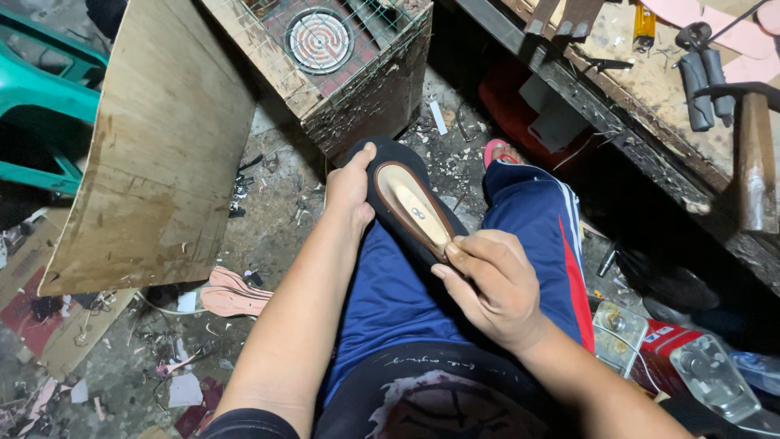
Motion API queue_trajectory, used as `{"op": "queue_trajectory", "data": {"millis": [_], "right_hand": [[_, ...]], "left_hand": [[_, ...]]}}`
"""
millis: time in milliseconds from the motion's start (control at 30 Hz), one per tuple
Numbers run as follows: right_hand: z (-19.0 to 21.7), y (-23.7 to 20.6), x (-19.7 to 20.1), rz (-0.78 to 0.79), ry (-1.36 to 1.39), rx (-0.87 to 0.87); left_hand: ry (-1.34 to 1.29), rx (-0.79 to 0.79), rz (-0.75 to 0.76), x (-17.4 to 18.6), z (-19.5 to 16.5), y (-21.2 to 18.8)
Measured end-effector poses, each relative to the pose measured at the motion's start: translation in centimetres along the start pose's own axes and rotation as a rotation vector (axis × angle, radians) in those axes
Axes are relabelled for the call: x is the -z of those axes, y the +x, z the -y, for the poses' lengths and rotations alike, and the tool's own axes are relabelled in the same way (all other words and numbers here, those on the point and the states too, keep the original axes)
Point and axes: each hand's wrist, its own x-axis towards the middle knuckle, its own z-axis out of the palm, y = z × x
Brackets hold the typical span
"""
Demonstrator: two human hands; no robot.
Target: The person sits on the floor of a shoemaking workshop and works a black fabric shoe upper over a last on their lap. They use pliers to pull and grip the upper material, then hammer the sole edge and upper with a cobbler's hammer, turning the shoe to work around the toe and sides.
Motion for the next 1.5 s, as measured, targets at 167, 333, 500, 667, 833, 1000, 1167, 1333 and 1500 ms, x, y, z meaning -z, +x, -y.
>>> {"op": "queue_trajectory", "data": {"millis": [167, 333, 500, 667, 833, 1000, 1167, 1333, 1500], "right_hand": [[-0.5, -0.6, 0.2, -0.06, 0.076, -0.241], [-2.2, -2.5, -1.4, -0.261, 0.948, -1.031], [-3.6, -4.0, -2.6, -0.245, 1.12, -1.12], [-3.7, -3.9, -2.9, -0.237, 0.989, -1.098], [-3.8, -3.2, -2.5, -0.268, 1.092, -1.078], [-4.5, -3.5, -1.9, -0.298, 1.063, -1.163], [-5.6, -4.4, -1.3, -0.246, 1.188, -1.169], [-6.0, -5.0, -1.5, -0.189, 1.229, -1.087], [-6.4, -5.3, -2.0, -0.226, 1.205, -1.094]], "left_hand": [[-0.177, -0.012, 0.066, 0.4, 0.5, 0.0], [-0.323, -0.067, 0.055, 1.0, 1.4, 0.0], [-0.398, -0.061, 0.083, 0.9, 1.8, 0.2], [-0.439, 0.025, 0.176, 1.4, 1.8, 0.1], [-0.432, 0.02, 0.205, 2.0, 1.8, 0.2], [-0.435, -0.019, 0.244, 2.5, 1.9, 0.4], [-0.432, -0.021, 0.223, 2.6, 2.0, 0.3], [-0.425, 0.013, 0.202, 2.8, 2.1, 0.3], [-0.453, 0.007, 0.199, 3.1, 2.1, 0.6]]}}
